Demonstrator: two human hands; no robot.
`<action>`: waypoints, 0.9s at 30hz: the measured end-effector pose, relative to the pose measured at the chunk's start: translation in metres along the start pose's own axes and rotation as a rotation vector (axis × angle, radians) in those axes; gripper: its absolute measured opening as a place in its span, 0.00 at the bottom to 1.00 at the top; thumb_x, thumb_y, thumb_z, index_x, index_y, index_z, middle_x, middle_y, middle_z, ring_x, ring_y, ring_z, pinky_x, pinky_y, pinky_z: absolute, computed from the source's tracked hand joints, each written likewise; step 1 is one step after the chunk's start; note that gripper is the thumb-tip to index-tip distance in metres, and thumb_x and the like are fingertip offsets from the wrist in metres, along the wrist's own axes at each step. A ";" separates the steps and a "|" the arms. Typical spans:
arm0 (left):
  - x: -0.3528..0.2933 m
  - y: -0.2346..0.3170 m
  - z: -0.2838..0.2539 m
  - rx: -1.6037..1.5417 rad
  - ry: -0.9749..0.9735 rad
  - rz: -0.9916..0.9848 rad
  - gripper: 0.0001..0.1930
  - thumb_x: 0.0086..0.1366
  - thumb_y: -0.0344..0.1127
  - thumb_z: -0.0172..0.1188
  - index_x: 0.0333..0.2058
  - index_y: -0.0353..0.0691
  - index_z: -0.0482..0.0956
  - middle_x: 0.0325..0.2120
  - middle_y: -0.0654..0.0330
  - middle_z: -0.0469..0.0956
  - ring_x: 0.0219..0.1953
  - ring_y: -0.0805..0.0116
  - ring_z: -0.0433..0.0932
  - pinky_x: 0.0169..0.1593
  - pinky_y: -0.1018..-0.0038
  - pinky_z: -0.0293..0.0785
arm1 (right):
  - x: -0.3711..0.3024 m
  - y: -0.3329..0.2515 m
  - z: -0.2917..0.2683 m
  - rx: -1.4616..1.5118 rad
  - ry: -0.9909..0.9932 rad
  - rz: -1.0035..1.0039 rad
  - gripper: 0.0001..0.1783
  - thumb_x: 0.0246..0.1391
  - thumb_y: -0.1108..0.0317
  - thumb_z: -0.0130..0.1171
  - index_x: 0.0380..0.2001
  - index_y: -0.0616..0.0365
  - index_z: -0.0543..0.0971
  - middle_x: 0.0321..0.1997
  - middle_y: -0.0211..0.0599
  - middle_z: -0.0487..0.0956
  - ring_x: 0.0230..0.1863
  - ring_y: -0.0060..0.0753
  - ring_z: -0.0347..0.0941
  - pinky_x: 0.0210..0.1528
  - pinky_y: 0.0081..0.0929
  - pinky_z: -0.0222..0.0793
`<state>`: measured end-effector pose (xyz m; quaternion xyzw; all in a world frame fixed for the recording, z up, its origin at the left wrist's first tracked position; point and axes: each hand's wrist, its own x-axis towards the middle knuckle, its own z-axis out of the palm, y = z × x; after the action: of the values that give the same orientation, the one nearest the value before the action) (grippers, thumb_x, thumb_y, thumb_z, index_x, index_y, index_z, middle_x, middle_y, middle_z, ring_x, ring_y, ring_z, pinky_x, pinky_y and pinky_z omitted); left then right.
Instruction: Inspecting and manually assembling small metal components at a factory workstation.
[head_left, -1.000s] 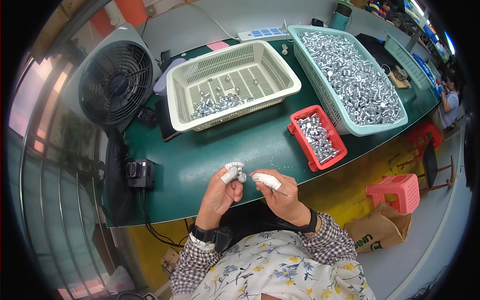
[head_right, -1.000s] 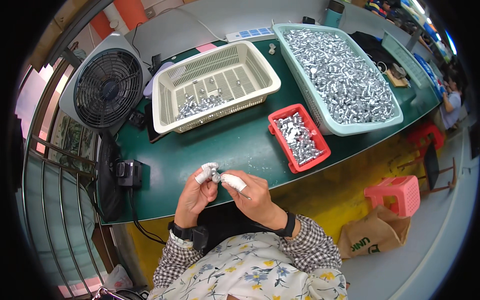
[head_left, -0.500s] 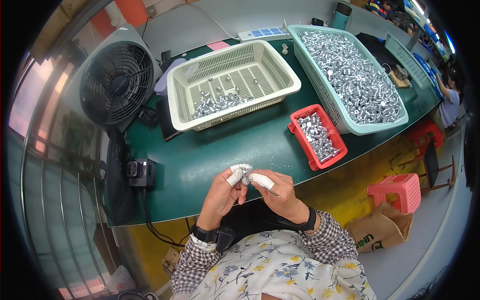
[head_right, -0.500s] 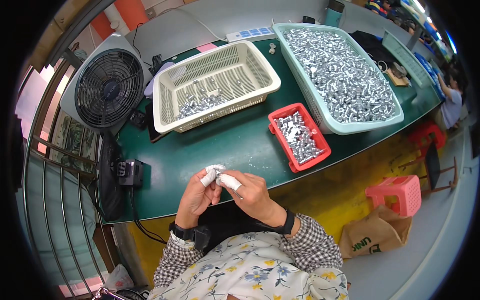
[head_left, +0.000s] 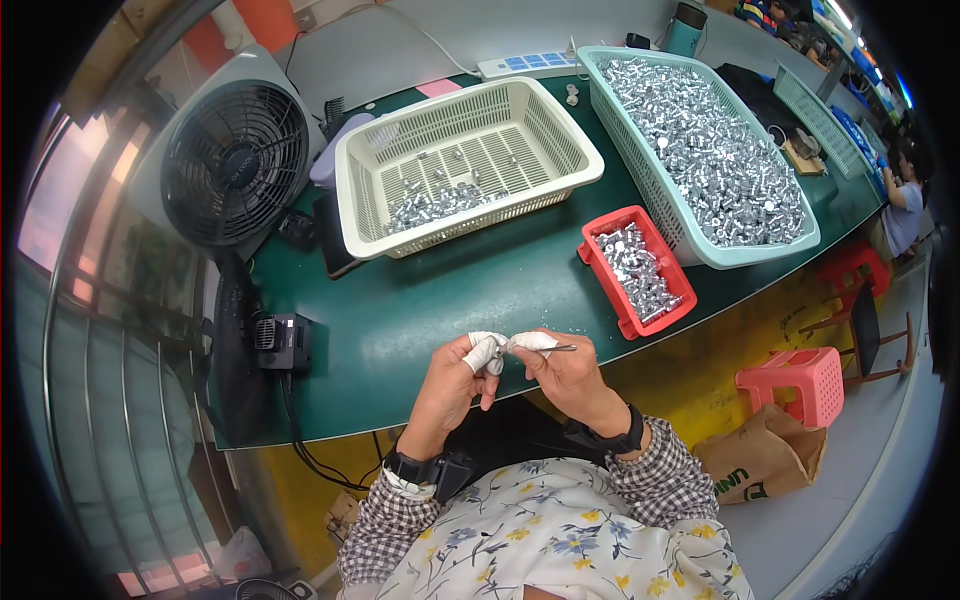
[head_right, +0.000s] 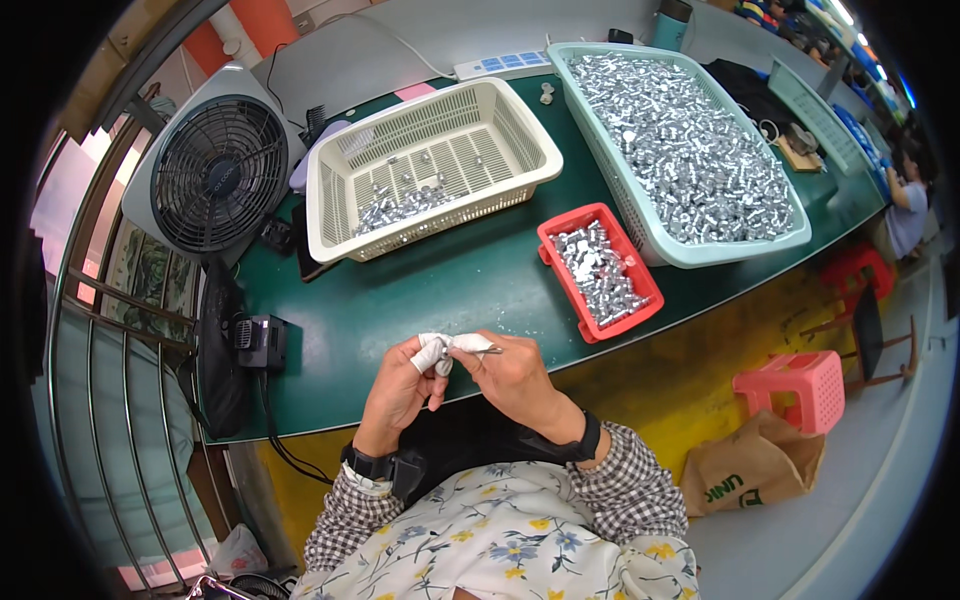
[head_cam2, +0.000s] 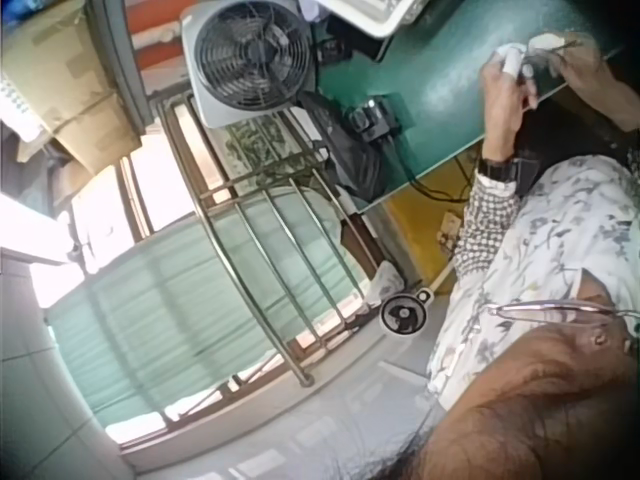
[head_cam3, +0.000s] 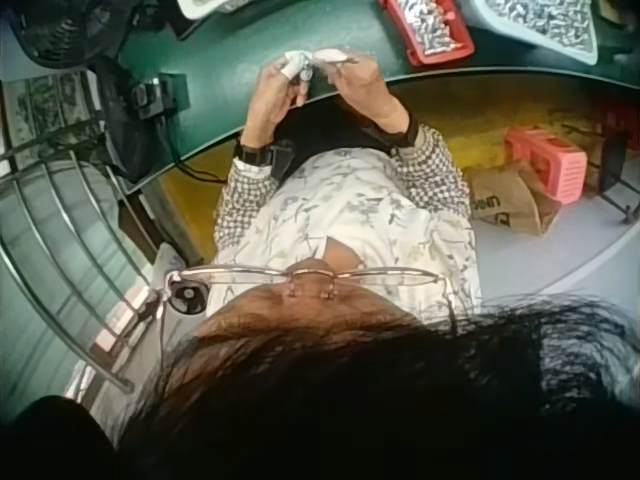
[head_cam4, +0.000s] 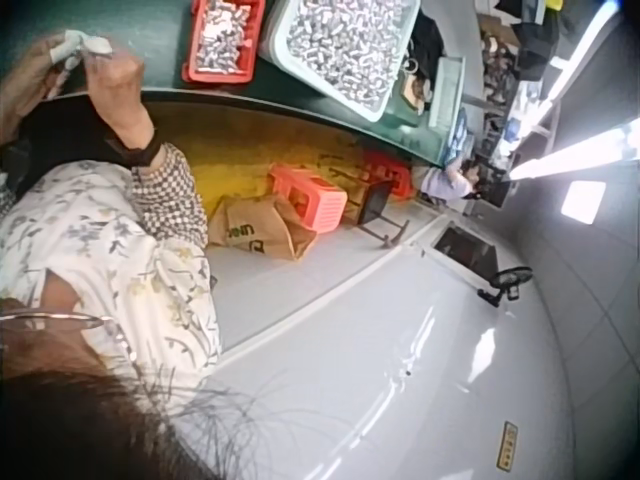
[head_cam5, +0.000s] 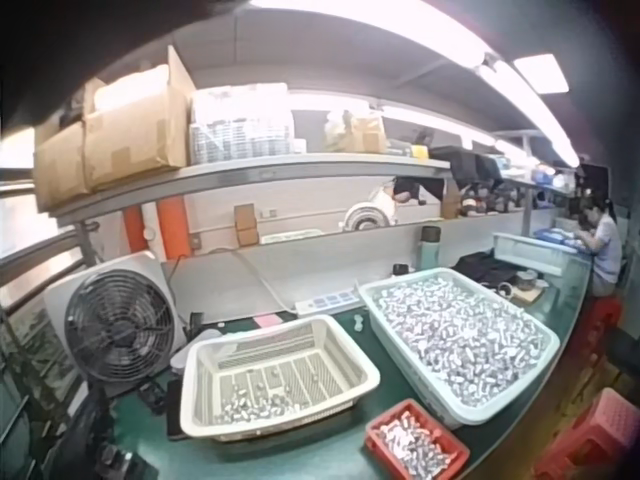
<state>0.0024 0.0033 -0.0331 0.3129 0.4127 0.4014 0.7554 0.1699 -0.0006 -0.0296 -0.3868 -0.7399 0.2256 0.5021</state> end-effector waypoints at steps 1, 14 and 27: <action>0.001 -0.001 0.001 -0.004 0.007 0.003 0.10 0.67 0.34 0.49 0.38 0.33 0.74 0.21 0.64 0.71 0.17 0.78 0.70 0.15 0.83 0.66 | 0.000 0.001 -0.002 -0.001 -0.015 0.017 0.06 0.46 0.76 0.62 0.28 0.66 0.78 0.29 0.40 0.78 0.23 0.42 0.74 0.22 0.30 0.68; 0.018 -0.005 0.012 0.322 0.214 0.255 0.09 0.67 0.33 0.48 0.39 0.32 0.73 0.22 0.62 0.72 0.17 0.78 0.70 0.18 0.83 0.67 | -0.008 0.010 -0.014 -0.123 0.058 0.048 0.05 0.49 0.75 0.60 0.26 0.67 0.76 0.24 0.42 0.76 0.19 0.42 0.72 0.19 0.30 0.66; 0.007 0.025 0.025 0.579 0.354 0.266 0.08 0.60 0.25 0.57 0.39 0.34 0.77 0.24 0.64 0.73 0.23 0.79 0.71 0.22 0.82 0.67 | -0.017 0.024 -0.028 -0.101 0.135 0.048 0.07 0.57 0.74 0.53 0.30 0.68 0.76 0.28 0.38 0.78 0.16 0.24 0.70 0.19 0.20 0.64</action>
<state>0.0184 0.0182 -0.0040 0.4904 0.5892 0.4108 0.4936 0.2078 -0.0014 -0.0460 -0.4436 -0.7053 0.1735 0.5251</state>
